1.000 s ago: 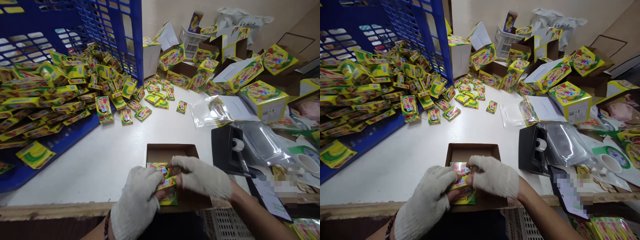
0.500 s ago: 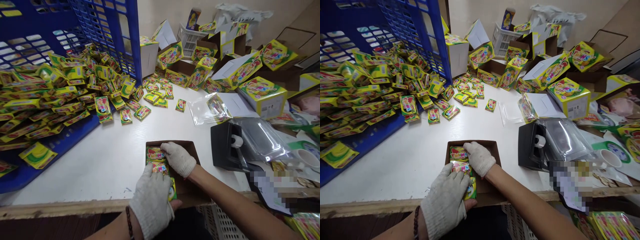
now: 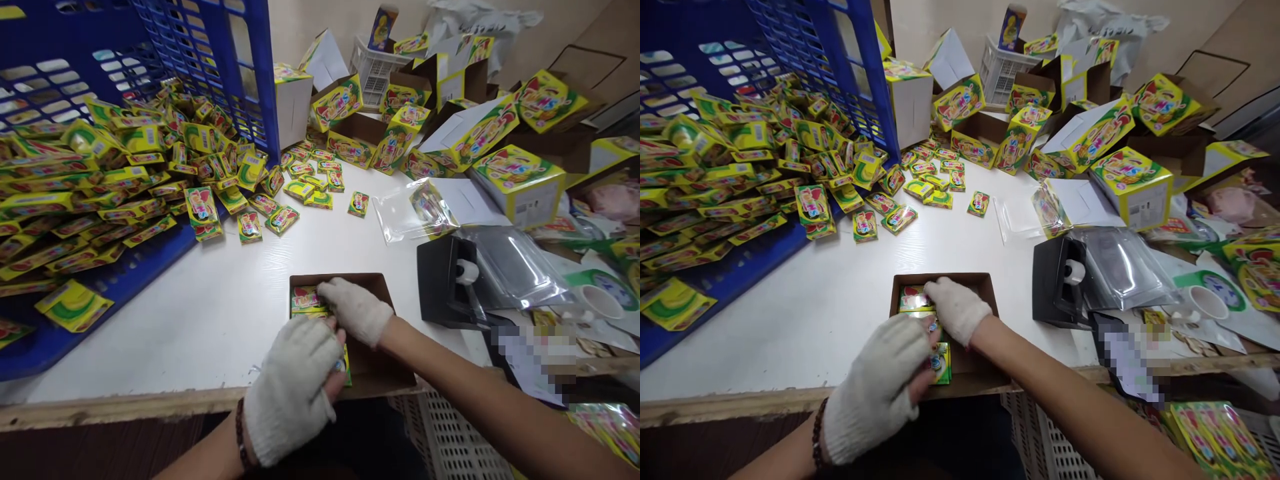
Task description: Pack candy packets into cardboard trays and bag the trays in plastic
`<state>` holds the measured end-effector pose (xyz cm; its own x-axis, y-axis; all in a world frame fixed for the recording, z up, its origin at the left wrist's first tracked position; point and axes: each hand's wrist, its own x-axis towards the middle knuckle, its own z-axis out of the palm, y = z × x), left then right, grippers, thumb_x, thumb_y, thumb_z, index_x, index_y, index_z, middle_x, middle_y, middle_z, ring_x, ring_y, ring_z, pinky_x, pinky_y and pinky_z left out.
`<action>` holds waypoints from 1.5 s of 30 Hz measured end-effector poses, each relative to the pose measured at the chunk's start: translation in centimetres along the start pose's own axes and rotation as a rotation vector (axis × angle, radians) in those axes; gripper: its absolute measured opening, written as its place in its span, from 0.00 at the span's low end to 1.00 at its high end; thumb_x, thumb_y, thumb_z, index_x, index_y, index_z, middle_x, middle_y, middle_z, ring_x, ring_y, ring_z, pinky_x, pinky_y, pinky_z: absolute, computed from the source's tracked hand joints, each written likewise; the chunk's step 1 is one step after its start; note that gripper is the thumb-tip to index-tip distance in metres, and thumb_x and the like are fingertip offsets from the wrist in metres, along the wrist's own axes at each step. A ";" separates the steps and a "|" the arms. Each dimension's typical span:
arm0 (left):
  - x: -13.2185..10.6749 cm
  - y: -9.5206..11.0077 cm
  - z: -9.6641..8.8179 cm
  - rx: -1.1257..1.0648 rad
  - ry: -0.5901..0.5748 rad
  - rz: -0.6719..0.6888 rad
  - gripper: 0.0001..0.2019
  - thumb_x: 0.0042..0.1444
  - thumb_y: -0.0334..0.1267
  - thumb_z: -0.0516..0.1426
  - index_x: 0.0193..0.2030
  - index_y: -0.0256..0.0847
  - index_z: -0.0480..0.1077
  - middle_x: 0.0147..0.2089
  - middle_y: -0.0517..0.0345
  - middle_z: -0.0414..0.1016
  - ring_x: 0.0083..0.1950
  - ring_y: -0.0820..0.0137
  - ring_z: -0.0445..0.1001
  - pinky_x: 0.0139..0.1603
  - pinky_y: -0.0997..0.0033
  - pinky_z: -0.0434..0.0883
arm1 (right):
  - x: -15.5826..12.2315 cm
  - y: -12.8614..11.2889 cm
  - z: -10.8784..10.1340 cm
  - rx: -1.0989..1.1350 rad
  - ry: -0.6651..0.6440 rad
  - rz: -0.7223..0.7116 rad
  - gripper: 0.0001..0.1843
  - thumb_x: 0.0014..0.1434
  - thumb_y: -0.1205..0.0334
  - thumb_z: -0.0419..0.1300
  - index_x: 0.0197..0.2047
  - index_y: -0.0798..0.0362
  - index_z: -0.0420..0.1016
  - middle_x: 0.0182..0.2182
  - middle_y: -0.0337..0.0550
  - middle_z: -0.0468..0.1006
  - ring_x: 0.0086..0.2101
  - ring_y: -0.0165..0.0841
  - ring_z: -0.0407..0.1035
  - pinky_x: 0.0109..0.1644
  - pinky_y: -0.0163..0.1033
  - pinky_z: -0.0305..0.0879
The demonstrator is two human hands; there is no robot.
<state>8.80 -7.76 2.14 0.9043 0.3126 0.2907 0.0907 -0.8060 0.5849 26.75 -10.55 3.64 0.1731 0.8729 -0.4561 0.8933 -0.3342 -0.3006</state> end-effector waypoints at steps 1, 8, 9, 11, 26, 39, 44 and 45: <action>-0.6 -0.6 -0.1 -0.065 0.125 -0.025 0.20 0.61 0.37 0.54 0.60 0.43 0.66 0.56 0.47 0.74 0.59 0.58 0.71 0.62 0.49 0.67 | -0.9 0.4 -0.2 0.056 0.008 0.034 0.13 0.64 0.70 0.50 0.49 0.53 0.70 0.41 0.48 0.76 0.39 0.35 0.71 0.39 0.36 0.60; -3.0 -2.8 3.0 -0.587 0.250 -0.674 0.29 0.66 0.50 0.46 0.72 0.45 0.49 0.73 0.52 0.52 0.72 0.61 0.54 0.71 0.55 0.59 | -5.4 -0.6 2.5 0.275 -0.248 0.222 0.11 0.65 0.65 0.52 0.49 0.55 0.70 0.43 0.49 0.79 0.40 0.35 0.73 0.38 0.34 0.59; -3.1 -2.6 3.6 -0.629 0.242 -0.680 0.30 0.66 0.52 0.46 0.72 0.45 0.47 0.74 0.54 0.50 0.73 0.62 0.52 0.72 0.57 0.58 | -5.5 -1.0 2.8 0.259 -0.254 0.234 0.13 0.64 0.66 0.52 0.51 0.54 0.70 0.45 0.50 0.79 0.41 0.36 0.73 0.38 0.35 0.59; -3.4 -2.1 4.5 -0.654 0.265 -0.687 0.32 0.66 0.53 0.46 0.73 0.46 0.45 0.75 0.55 0.47 0.74 0.63 0.49 0.72 0.59 0.55 | -5.5 -1.5 3.1 0.231 -0.268 0.244 0.15 0.64 0.66 0.53 0.54 0.54 0.69 0.46 0.52 0.79 0.43 0.38 0.73 0.39 0.35 0.60; 10.0 -17.0 -5.2 0.131 0.505 -0.836 0.25 0.44 0.43 0.65 0.48 0.37 0.66 0.54 0.37 0.71 0.61 0.45 0.66 0.63 0.42 0.61 | -3.9 -1.9 -0.5 0.090 -0.110 0.153 0.34 0.61 0.59 0.53 0.70 0.52 0.54 0.49 0.58 0.78 0.48 0.48 0.74 0.46 0.45 0.65; 3.8 -8.6 -1.6 -0.032 0.540 -0.102 0.29 0.58 0.50 0.55 0.64 0.41 0.58 0.57 0.46 0.71 0.57 0.61 0.71 0.59 0.59 0.68 | 1.5 -2.5 -3.1 0.780 0.366 -0.101 0.18 0.61 0.55 0.55 0.52 0.52 0.67 0.44 0.47 0.79 0.43 0.37 0.73 0.46 0.41 0.68; 4.8 -13.8 -5.4 0.320 0.528 -0.482 0.34 0.55 0.59 0.53 0.59 0.33 0.64 0.54 0.38 0.67 0.59 0.48 0.66 0.59 0.51 0.65 | -1.4 0.6 -4.4 0.509 0.117 -0.125 0.15 0.59 0.60 0.57 0.51 0.50 0.70 0.42 0.43 0.79 0.41 0.37 0.71 0.44 0.39 0.66; 5.3 -15.1 -6.0 0.408 0.476 -0.619 0.35 0.53 0.60 0.54 0.59 0.34 0.64 0.54 0.37 0.66 0.57 0.46 0.66 0.56 0.50 0.66 | -1.6 1.2 -4.3 0.426 0.035 -0.137 0.14 0.60 0.61 0.57 0.49 0.50 0.72 0.41 0.43 0.79 0.40 0.36 0.71 0.44 0.39 0.65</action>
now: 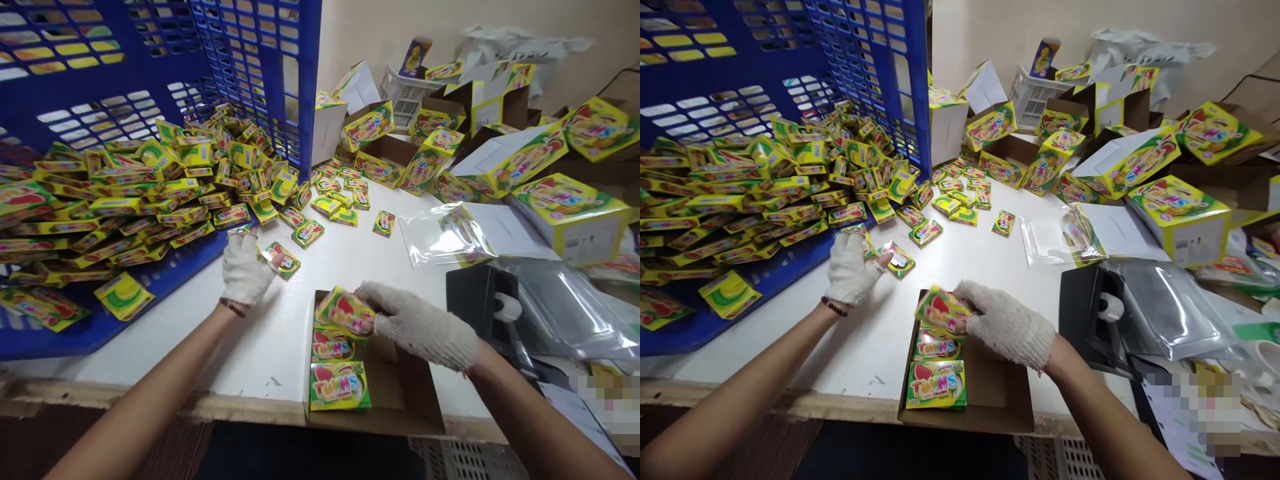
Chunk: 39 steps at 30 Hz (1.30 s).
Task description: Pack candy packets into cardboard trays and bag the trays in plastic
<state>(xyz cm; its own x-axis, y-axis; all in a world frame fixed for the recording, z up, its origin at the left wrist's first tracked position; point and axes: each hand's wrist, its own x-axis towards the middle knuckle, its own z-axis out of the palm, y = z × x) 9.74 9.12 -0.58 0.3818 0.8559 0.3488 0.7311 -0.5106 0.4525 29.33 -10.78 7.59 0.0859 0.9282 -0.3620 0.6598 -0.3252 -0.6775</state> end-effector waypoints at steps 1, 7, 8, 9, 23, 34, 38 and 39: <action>1.0 -0.7 0.3 0.114 -0.056 -0.072 0.36 0.51 0.61 0.56 0.59 0.34 0.65 0.54 0.37 0.65 0.56 0.45 0.66 0.53 0.50 0.67 | 0.0 0.5 0.1 -0.088 -0.080 0.002 0.12 0.60 0.63 0.56 0.48 0.51 0.73 0.40 0.43 0.78 0.40 0.36 0.71 0.45 0.39 0.64; 2.1 -1.4 1.6 0.356 -0.246 -0.030 0.24 0.54 0.59 0.54 0.47 0.42 0.73 0.56 0.40 0.63 0.55 0.46 0.66 0.48 0.53 0.66 | 2.5 1.3 4.9 -0.509 -0.211 0.057 0.13 0.65 0.65 0.52 0.42 0.55 0.79 0.43 0.51 0.75 0.39 0.37 0.71 0.40 0.36 0.62; 2.0 -1.3 1.7 0.348 -0.277 0.052 0.24 0.54 0.58 0.55 0.48 0.42 0.73 0.58 0.40 0.63 0.57 0.46 0.65 0.51 0.52 0.65 | 2.7 1.2 5.5 -0.539 -0.203 0.078 0.14 0.65 0.63 0.52 0.41 0.54 0.79 0.44 0.51 0.74 0.38 0.36 0.71 0.37 0.36 0.61; 1.9 -1.3 1.7 0.336 -0.332 0.165 0.24 0.52 0.56 0.57 0.50 0.43 0.72 0.60 0.41 0.63 0.59 0.46 0.63 0.54 0.51 0.63 | 2.8 1.1 6.0 -0.558 -0.199 0.093 0.13 0.65 0.63 0.52 0.41 0.54 0.79 0.45 0.51 0.74 0.38 0.36 0.71 0.36 0.36 0.61; -2.2 3.3 -4.0 -0.138 -0.111 0.644 0.21 0.54 0.48 0.58 0.51 0.37 0.69 0.41 0.49 0.70 0.43 0.61 0.69 0.42 0.60 0.69 | 0.7 0.5 4.2 0.332 0.456 -0.054 0.17 0.60 0.54 0.57 0.50 0.50 0.62 0.42 0.46 0.77 0.39 0.35 0.74 0.42 0.40 0.69; -13.0 8.6 -4.2 -0.137 -0.581 0.832 0.16 0.58 0.54 0.55 0.35 0.41 0.69 0.35 0.57 0.72 0.39 0.63 0.69 0.57 0.50 0.62 | -0.4 3.7 4.5 0.102 0.436 0.116 0.11 0.59 0.56 0.52 0.45 0.49 0.65 0.30 0.38 0.76 0.31 0.35 0.71 0.36 0.39 0.66; -14.4 8.5 -4.2 -0.149 -0.619 0.869 0.17 0.58 0.55 0.55 0.37 0.42 0.70 0.37 0.59 0.74 0.40 0.64 0.70 0.62 0.49 0.58 | 1.1 2.9 5.9 -0.170 0.328 0.191 0.09 0.63 0.59 0.51 0.45 0.49 0.68 0.32 0.40 0.77 0.33 0.34 0.72 0.36 0.36 0.64; -14.1 8.4 -4.3 -0.206 -0.620 0.876 0.16 0.58 0.55 0.55 0.37 0.42 0.69 0.37 0.59 0.73 0.40 0.65 0.70 0.60 0.51 0.60 | 1.4 2.5 6.2 -0.294 0.274 0.190 0.10 0.64 0.60 0.50 0.45 0.49 0.70 0.35 0.42 0.77 0.34 0.35 0.73 0.36 0.36 0.64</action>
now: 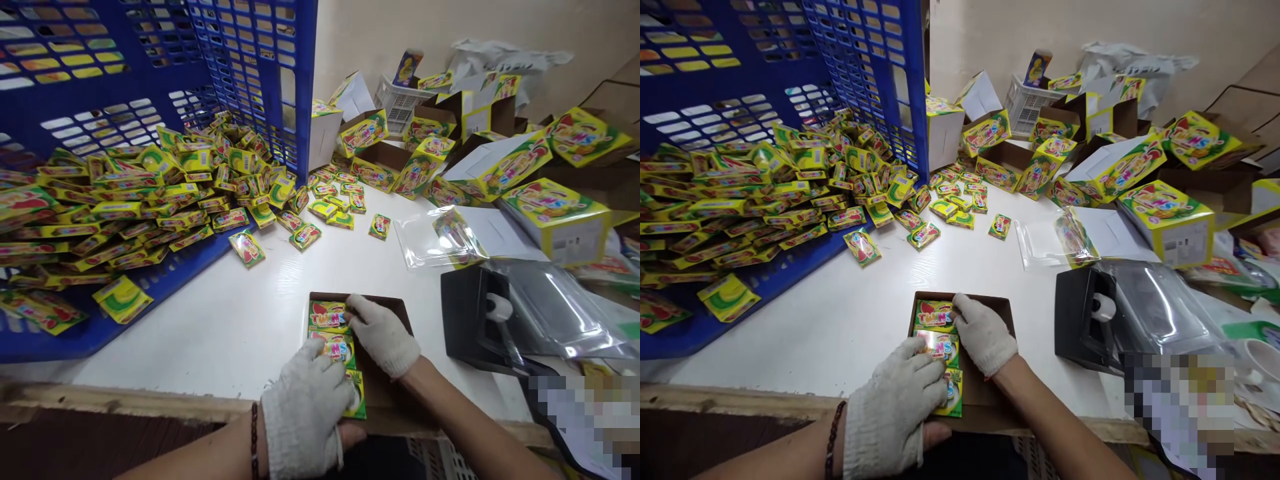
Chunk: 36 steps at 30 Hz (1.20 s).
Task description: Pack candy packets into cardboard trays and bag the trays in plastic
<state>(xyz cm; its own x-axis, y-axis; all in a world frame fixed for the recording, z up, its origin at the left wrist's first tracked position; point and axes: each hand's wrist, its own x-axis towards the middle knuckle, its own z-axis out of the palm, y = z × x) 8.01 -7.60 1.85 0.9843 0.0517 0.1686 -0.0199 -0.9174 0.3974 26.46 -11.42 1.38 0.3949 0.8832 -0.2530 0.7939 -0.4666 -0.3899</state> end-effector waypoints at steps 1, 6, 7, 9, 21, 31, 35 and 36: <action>0.1 -0.5 -0.4 -0.050 0.029 0.022 0.15 0.59 0.53 0.54 0.36 0.42 0.69 0.36 0.58 0.73 0.40 0.65 0.69 0.58 0.54 0.62 | 0.1 -0.5 0.2 -0.130 -0.047 -0.024 0.11 0.65 0.60 0.50 0.45 0.50 0.71 0.37 0.45 0.77 0.35 0.36 0.74 0.35 0.37 0.63; 1.2 -9.1 -3.9 0.077 0.294 -0.187 0.11 0.62 0.34 0.47 0.38 0.41 0.71 0.38 0.50 0.71 0.42 0.64 0.69 0.45 0.62 0.67 | -0.2 -2.0 0.1 -0.463 -0.249 -0.071 0.15 0.67 0.61 0.49 0.52 0.50 0.72 0.44 0.52 0.76 0.36 0.42 0.76 0.31 0.39 0.62; 1.3 -11.8 -4.8 0.184 0.268 -0.260 0.12 0.60 0.33 0.47 0.42 0.40 0.72 0.42 0.46 0.72 0.46 0.61 0.69 0.46 0.60 0.67 | -0.2 -2.1 -0.2 -0.469 -0.281 -0.074 0.16 0.66 0.62 0.49 0.53 0.51 0.72 0.44 0.53 0.76 0.37 0.42 0.76 0.32 0.39 0.63; 1.3 -17.1 -6.7 0.412 0.172 -0.431 0.15 0.61 0.32 0.47 0.47 0.40 0.72 0.51 0.41 0.71 0.56 0.53 0.66 0.54 0.48 0.63 | 0.1 -2.3 -1.4 -0.440 -0.353 -0.128 0.15 0.66 0.62 0.49 0.51 0.51 0.74 0.42 0.52 0.78 0.38 0.43 0.76 0.34 0.41 0.64; 0.6 -17.5 -5.7 0.374 -0.136 -0.741 0.25 0.46 0.53 0.63 0.47 0.39 0.69 0.46 0.46 0.72 0.45 0.54 0.72 0.43 0.58 0.66 | 17.7 -6.1 -3.6 -0.334 -0.065 -0.322 0.21 0.65 0.55 0.53 0.57 0.55 0.69 0.54 0.57 0.69 0.47 0.42 0.71 0.46 0.40 0.65; -3.7 -16.4 -2.9 0.172 0.100 -0.814 0.26 0.54 0.36 0.57 0.60 0.37 0.63 0.53 0.44 0.71 0.52 0.55 0.70 0.51 0.56 0.68 | 16.2 -2.7 -1.7 -0.417 -0.151 -0.455 0.15 0.64 0.56 0.53 0.47 0.53 0.75 0.54 0.53 0.65 0.44 0.39 0.70 0.47 0.40 0.63; -3.2 -15.6 -2.8 -0.035 0.335 -0.837 0.22 0.56 0.43 0.56 0.56 0.37 0.66 0.49 0.45 0.73 0.50 0.57 0.72 0.51 0.56 0.70 | 15.3 -0.6 -2.7 -0.301 -0.065 -0.167 0.25 0.59 0.64 0.55 0.60 0.56 0.64 0.54 0.60 0.67 0.43 0.43 0.72 0.42 0.42 0.65; -2.9 -15.0 -3.0 -0.145 0.432 -0.840 0.24 0.56 0.46 0.56 0.57 0.37 0.66 0.51 0.45 0.72 0.51 0.58 0.73 0.53 0.56 0.70 | 15.2 -0.5 -3.2 -0.279 -0.064 -0.095 0.30 0.57 0.65 0.57 0.63 0.57 0.60 0.53 0.61 0.69 0.42 0.44 0.72 0.41 0.42 0.65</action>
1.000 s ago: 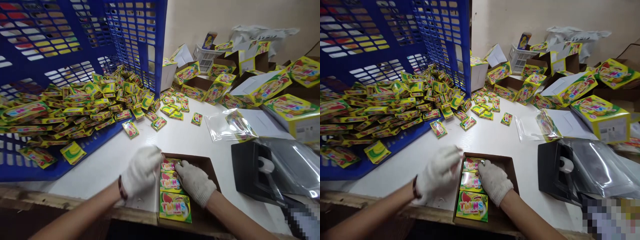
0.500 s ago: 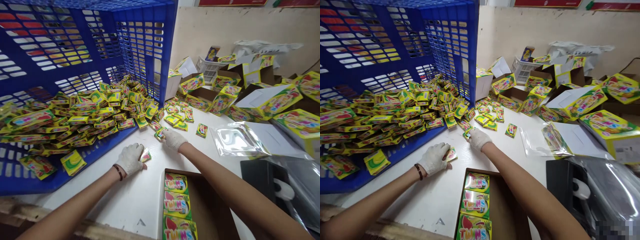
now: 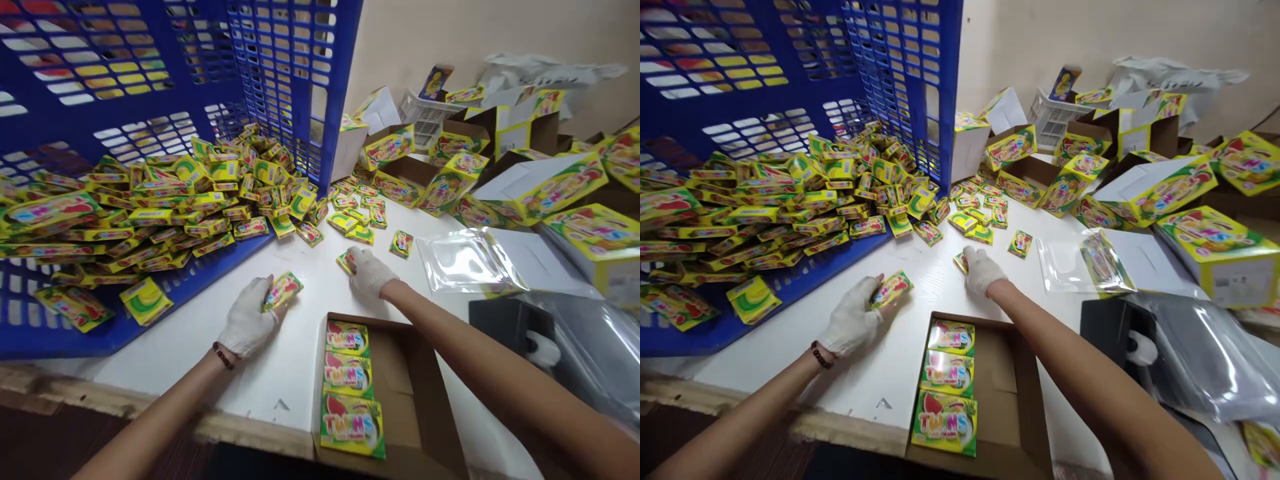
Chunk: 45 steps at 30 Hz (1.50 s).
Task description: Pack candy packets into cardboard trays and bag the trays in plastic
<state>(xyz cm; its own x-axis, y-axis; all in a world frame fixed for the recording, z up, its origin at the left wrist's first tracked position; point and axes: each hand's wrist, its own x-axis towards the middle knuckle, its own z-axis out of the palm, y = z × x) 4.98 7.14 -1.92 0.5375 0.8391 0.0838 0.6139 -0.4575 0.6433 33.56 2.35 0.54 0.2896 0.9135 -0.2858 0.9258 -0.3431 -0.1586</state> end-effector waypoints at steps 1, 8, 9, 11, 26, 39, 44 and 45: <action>-0.4 0.8 -0.1 -0.149 0.039 -0.031 0.28 0.55 0.49 0.58 0.59 0.37 0.64 0.53 0.45 0.72 0.53 0.58 0.72 0.55 0.56 0.70 | -0.4 0.3 -0.6 0.019 -0.013 0.044 0.35 0.55 0.65 0.58 0.65 0.57 0.56 0.51 0.61 0.71 0.42 0.45 0.73 0.40 0.42 0.65; -6.7 8.2 -1.7 -1.149 -0.258 -0.302 0.33 0.49 0.53 0.62 0.62 0.49 0.63 0.59 0.51 0.71 0.48 0.58 0.77 0.51 0.54 0.75 | -12.9 2.4 -6.6 0.161 -0.031 -0.185 0.39 0.47 0.65 0.62 0.64 0.52 0.61 0.52 0.49 0.74 0.47 0.43 0.70 0.50 0.42 0.66; -7.4 9.2 -1.5 -1.237 -0.329 -0.317 0.32 0.49 0.52 0.63 0.61 0.49 0.64 0.58 0.51 0.71 0.48 0.57 0.77 0.51 0.54 0.76 | -15.1 2.3 -6.8 0.127 -0.095 -0.239 0.36 0.45 0.67 0.62 0.60 0.51 0.66 0.51 0.48 0.74 0.46 0.42 0.70 0.50 0.42 0.66; -8.4 11.0 -0.7 -1.321 -0.462 -0.332 0.31 0.50 0.50 0.63 0.61 0.50 0.64 0.59 0.51 0.71 0.52 0.57 0.75 0.53 0.55 0.75 | -18.5 1.4 -6.0 -0.005 -0.233 -0.292 0.28 0.44 0.70 0.62 0.51 0.52 0.72 0.46 0.48 0.75 0.42 0.42 0.72 0.46 0.43 0.67; -8.3 13.8 1.9 -1.070 -0.647 -0.405 0.34 0.49 0.43 0.65 0.63 0.45 0.60 0.55 0.48 0.74 0.53 0.57 0.75 0.49 0.58 0.76 | -18.1 -1.7 2.4 -0.218 -0.487 -0.173 0.16 0.48 0.74 0.66 0.43 0.61 0.78 0.38 0.59 0.80 0.41 0.48 0.76 0.41 0.44 0.71; -8.5 14.6 3.7 -0.265 -0.052 0.319 0.27 0.57 0.45 0.60 0.61 0.44 0.60 0.51 0.50 0.67 0.53 0.60 0.69 0.52 0.56 0.71 | -20.3 1.2 -3.4 0.695 0.005 -0.089 0.14 0.61 0.56 0.56 0.45 0.57 0.70 0.35 0.44 0.78 0.33 0.32 0.69 0.35 0.36 0.65; -8.8 14.5 3.0 0.158 -0.466 0.533 0.13 0.61 0.48 0.54 0.36 0.41 0.69 0.40 0.52 0.71 0.43 0.59 0.71 0.47 0.52 0.70 | -17.6 2.2 -5.9 0.161 -0.278 -0.259 0.21 0.57 0.69 0.56 0.54 0.51 0.71 0.39 0.44 0.79 0.36 0.36 0.72 0.40 0.38 0.64; -8.9 14.5 2.9 0.251 -0.566 0.583 0.13 0.61 0.48 0.54 0.34 0.41 0.70 0.38 0.53 0.72 0.42 0.59 0.71 0.49 0.50 0.70 | -16.7 1.8 -5.9 0.063 -0.384 -0.311 0.21 0.55 0.71 0.57 0.52 0.50 0.73 0.36 0.43 0.79 0.35 0.36 0.72 0.39 0.38 0.64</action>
<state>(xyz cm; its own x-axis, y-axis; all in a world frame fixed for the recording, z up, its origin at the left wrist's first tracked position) 10.77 -7.81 4.43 0.9747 0.2060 -0.0872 0.2235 -0.8788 0.4216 31.84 -12.25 10.62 -0.1193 0.8321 -0.5416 0.9342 -0.0906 -0.3451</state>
